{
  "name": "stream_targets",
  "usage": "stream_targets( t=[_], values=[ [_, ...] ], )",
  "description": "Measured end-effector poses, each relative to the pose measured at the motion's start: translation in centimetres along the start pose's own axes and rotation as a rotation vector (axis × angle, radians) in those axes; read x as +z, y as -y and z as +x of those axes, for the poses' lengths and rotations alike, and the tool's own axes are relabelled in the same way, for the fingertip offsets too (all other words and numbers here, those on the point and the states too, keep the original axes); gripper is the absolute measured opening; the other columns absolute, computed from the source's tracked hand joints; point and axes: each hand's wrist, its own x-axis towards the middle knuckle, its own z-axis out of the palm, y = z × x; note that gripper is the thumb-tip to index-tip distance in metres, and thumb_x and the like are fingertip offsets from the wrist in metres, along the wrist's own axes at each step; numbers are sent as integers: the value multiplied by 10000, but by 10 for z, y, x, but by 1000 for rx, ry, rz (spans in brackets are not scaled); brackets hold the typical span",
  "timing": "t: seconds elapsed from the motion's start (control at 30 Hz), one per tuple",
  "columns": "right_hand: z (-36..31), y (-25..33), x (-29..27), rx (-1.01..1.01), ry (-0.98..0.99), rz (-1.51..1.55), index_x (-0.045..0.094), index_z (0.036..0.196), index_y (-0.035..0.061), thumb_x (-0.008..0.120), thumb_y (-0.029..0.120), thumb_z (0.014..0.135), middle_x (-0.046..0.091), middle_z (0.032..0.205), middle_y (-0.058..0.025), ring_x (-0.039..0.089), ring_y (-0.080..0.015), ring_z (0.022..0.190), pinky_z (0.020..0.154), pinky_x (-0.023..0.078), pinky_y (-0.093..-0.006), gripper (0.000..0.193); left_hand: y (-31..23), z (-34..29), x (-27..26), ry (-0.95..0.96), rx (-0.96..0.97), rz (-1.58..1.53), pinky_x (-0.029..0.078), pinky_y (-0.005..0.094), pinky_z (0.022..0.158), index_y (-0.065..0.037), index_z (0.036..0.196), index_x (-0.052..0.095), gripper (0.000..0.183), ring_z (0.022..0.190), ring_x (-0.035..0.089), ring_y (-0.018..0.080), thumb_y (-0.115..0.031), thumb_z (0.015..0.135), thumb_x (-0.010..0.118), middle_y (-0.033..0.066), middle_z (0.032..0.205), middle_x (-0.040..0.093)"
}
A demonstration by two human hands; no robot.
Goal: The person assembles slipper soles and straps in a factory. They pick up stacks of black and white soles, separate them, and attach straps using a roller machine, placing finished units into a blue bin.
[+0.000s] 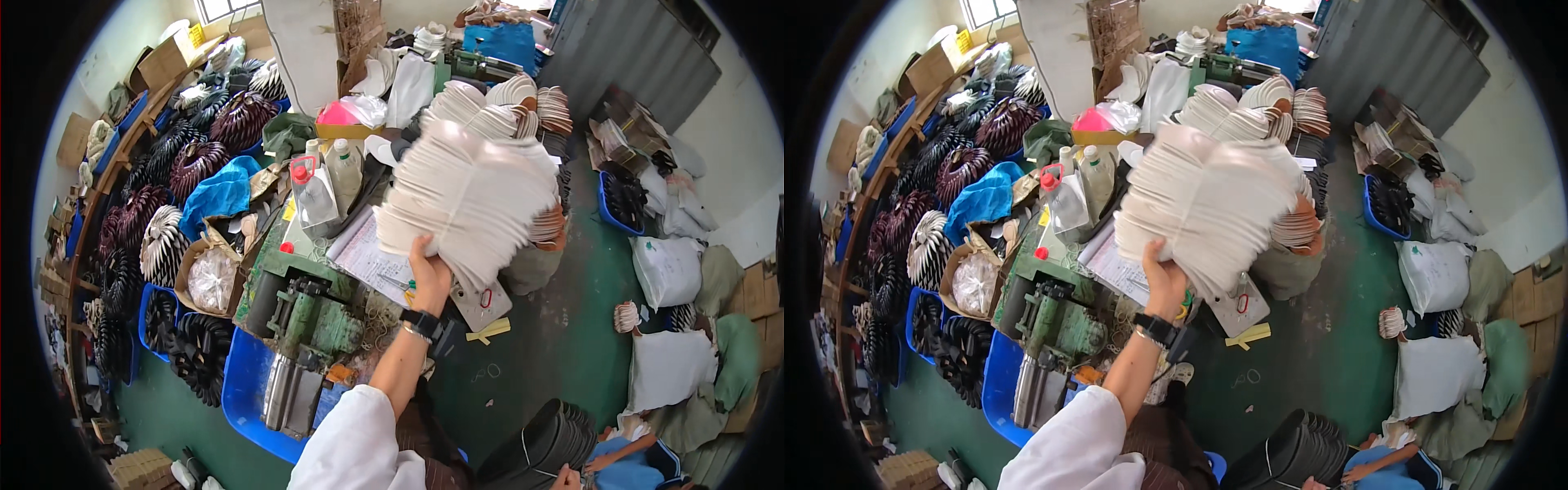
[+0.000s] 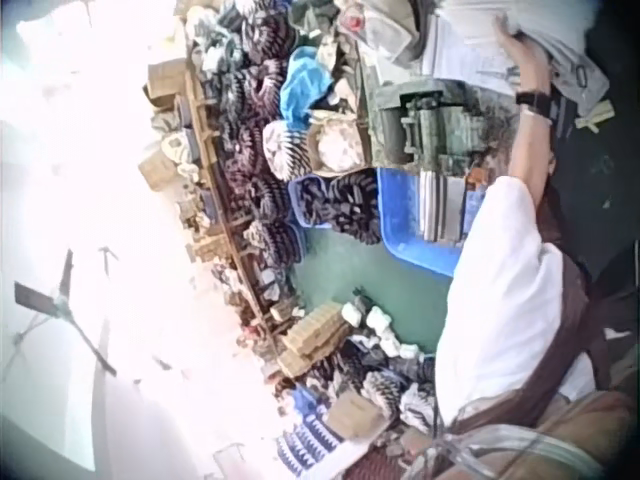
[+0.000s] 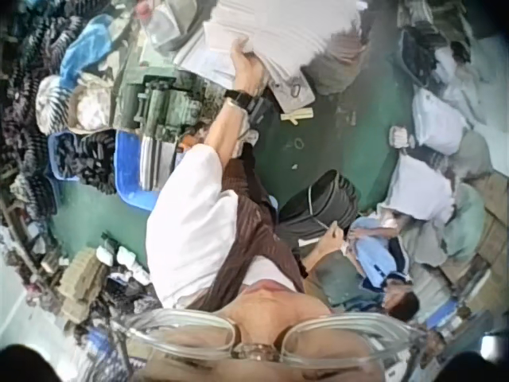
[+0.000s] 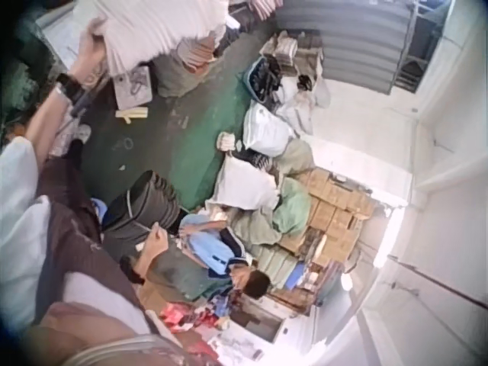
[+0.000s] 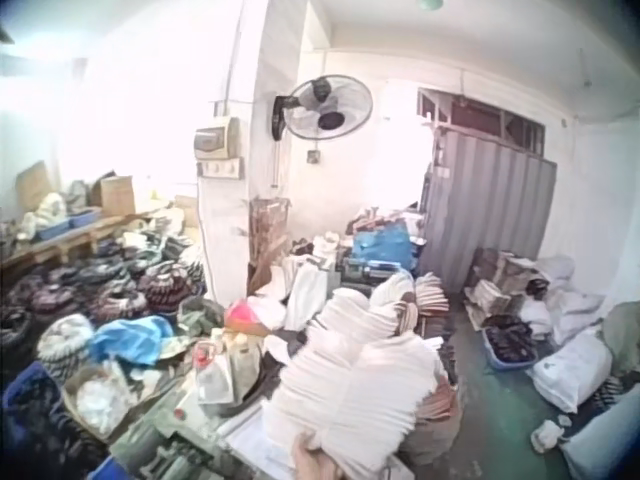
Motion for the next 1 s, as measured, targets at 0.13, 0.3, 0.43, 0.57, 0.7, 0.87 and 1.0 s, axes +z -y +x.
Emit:
stream_targets(
  t=[0.13, 0.3, 0.43, 0.57, 0.7, 0.87, 1.0],
  values=[
    [48, 35, 25, -169, 54, 91, 629, 763, -38, 677, 138, 887, 603, 704, -128, 550, -249, 630, 608, 454, -361, 221, -15, 78, -11, -91, 148, 239, 287, 479, 1098, -5, 1376, 340, 714, 1255, 440, 287, -334, 841, 680, 139, 1395, 419],
    [98, 75, 65, -291, 156, 106, 602, 713, -56, 664, 65, 856, 561, 656, -119, 521, -208, 592, 575, 405, -344, 197, 12, 61, -43, 14, -180, 806, 167, 507, 1140, -86, 1544, 57, 921, 1432, 223, 271, -405, 899, 631, 117, 1584, 181],
    [132, 122, 102, -450, 252, 351, 613, 716, -79, 629, 24, 848, 604, 702, -105, 510, -172, 606, 564, 371, -319, 168, 32, -45, -92, 587, -583, 863, 180, 387, 1168, -76, 1547, 86, 983, 1451, 192, 243, -422, 857, 694, 116, 1580, 191],
    [159, 177, 111, -468, 390, 441, 534, 637, -76, 639, 4, 821, 653, 793, -101, 544, -164, 642, 574, 390, -295, 226, 29, -114, -102, 488, -524, 603, 80, 385, 1182, -118, 1549, -60, 1238, 1479, 80, 238, -528, 729, 771, 95, 1615, -94],
    [178, 226, 120, -492, 544, 581, 527, 629, -68, 659, -31, 788, 650, 805, -90, 557, -147, 694, 608, 407, -262, 211, 2, -126, -115, 430, -390, 441, 181, 347, 1155, -203, 1526, -188, 1331, 1424, 254, 243, -250, 690, 846, 142, 1574, 192],
    [172, 271, 166, -837, 715, 689, 514, 601, -26, 697, -41, 744, 647, 786, -73, 582, -201, 711, 797, 492, -332, 233, -13, -158, -110, 25, -118, 411, 236, 376, 1162, -125, 1557, 40, 1267, 1421, 271, 224, -176, 607, 876, 78, 1570, 228],
    [150, 303, 207, -1102, 865, 755, 528, 590, 10, 719, 19, 743, 625, 786, -53, 609, -227, 755, 1058, 399, -493, 245, -20, -195, -150, -219, 127, 342, 276, 447, 1139, -101, 1505, 282, 772, 1372, 361, 264, -390, 876, 623, 84, 1498, 377]
  ],
)
